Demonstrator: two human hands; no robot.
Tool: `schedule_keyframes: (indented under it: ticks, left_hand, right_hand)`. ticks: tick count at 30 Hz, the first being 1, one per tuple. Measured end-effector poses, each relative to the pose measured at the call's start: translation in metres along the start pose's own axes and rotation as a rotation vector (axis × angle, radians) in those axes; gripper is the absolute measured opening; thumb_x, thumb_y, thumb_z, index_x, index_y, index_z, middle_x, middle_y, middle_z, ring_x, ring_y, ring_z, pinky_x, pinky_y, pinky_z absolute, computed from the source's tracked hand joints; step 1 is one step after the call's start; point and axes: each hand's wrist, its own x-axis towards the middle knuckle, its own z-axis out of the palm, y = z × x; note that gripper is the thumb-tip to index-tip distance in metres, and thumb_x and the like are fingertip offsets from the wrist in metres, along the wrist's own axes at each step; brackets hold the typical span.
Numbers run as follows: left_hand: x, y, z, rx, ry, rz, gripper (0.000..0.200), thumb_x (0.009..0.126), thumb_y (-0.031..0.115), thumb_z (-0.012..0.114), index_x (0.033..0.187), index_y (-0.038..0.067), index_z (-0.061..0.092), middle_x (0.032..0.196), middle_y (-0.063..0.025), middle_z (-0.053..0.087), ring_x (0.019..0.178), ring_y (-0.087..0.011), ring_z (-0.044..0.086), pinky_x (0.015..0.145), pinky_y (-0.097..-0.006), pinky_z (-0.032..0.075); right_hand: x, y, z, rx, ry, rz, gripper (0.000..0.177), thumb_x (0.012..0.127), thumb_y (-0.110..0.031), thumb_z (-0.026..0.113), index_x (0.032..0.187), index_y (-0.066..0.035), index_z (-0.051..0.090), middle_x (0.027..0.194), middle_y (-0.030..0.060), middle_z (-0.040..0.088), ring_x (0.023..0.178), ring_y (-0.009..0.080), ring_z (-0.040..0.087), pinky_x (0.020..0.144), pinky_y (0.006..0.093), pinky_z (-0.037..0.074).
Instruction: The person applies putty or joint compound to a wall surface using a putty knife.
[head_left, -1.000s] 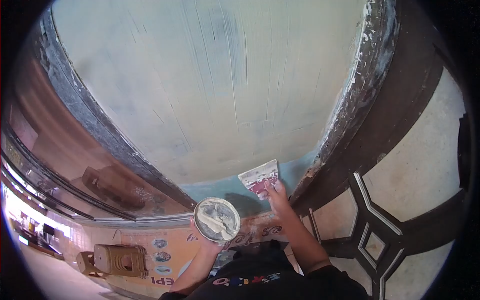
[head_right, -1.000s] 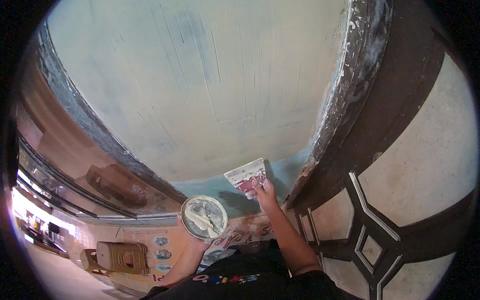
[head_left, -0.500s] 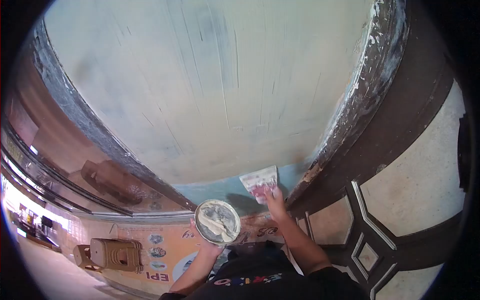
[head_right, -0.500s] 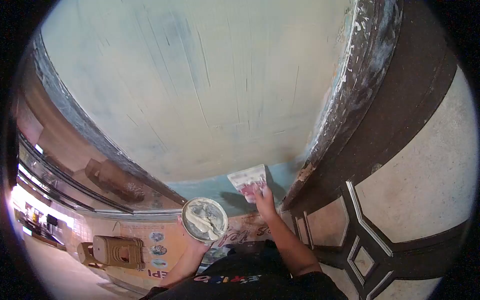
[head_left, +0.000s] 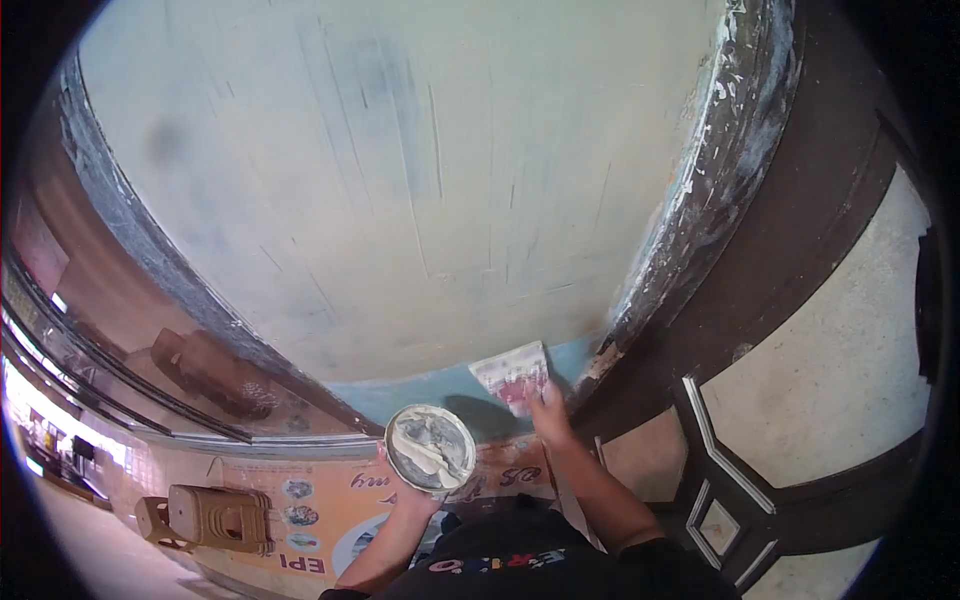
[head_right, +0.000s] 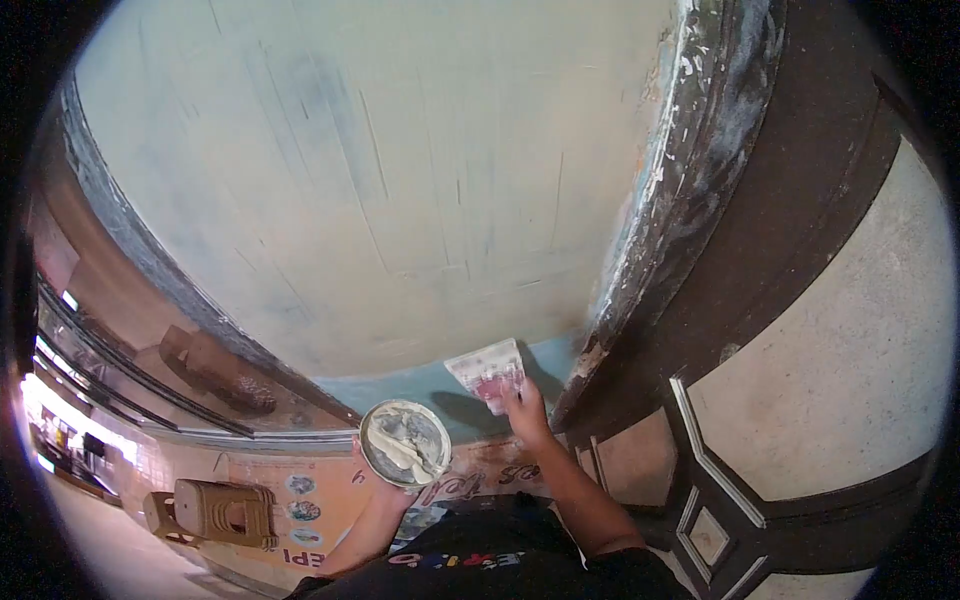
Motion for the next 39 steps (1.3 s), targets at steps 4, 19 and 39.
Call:
schedule_keyframes:
  ticks: [4, 19, 39]
  left_hand:
    - [0.007, -0.015, 0.009, 0.0, 0.021, 0.032, 0.081, 0.084, 0.075, 0.035, 0.138, 0.016, 0.044, 0.137, -0.0102, 0.048, 0.123, -0.0334, 0.048, 0.102, -0.0526, 0.041]
    - [0.032, -0.059, 0.031, 0.059, -0.001, -0.023, 0.083, 0.083, 0.075, 0.035, 0.139, 0.014, 0.043, 0.138, -0.0111, 0.047, 0.123, -0.0336, 0.048, 0.102, -0.0516, 0.04]
    - [0.037, -0.06, 0.034, 0.148, 0.003, -0.035, 0.082, 0.081, 0.077, 0.038, 0.139, 0.019, 0.044, 0.139, -0.0086, 0.047, 0.124, -0.033, 0.046, 0.102, -0.0523, 0.038]
  right_hand:
    - [0.036, -0.081, 0.004, 0.131, 0.076, -0.138, 0.028, 0.099, -0.023, 0.052, 0.116, -0.001, 0.053, 0.097, 0.0058, 0.064, 0.076, 0.013, 0.063, 0.062, 0.0281, 0.052]
    - [0.055, -0.132, -0.041, -0.067, 0.062, -0.117, 0.022, 0.098, -0.023, 0.054, 0.098, -0.002, 0.058, 0.078, 0.0027, 0.062, 0.056, 0.0103, 0.056, 0.053, 0.0268, 0.044]
    - [0.013, 0.046, -0.102, -0.197, 0.24, 0.258, 0.023, 0.099, -0.022, 0.05, 0.108, -0.004, 0.062, 0.076, 0.0014, 0.061, 0.06, 0.0068, 0.052, 0.051, 0.0261, 0.041]
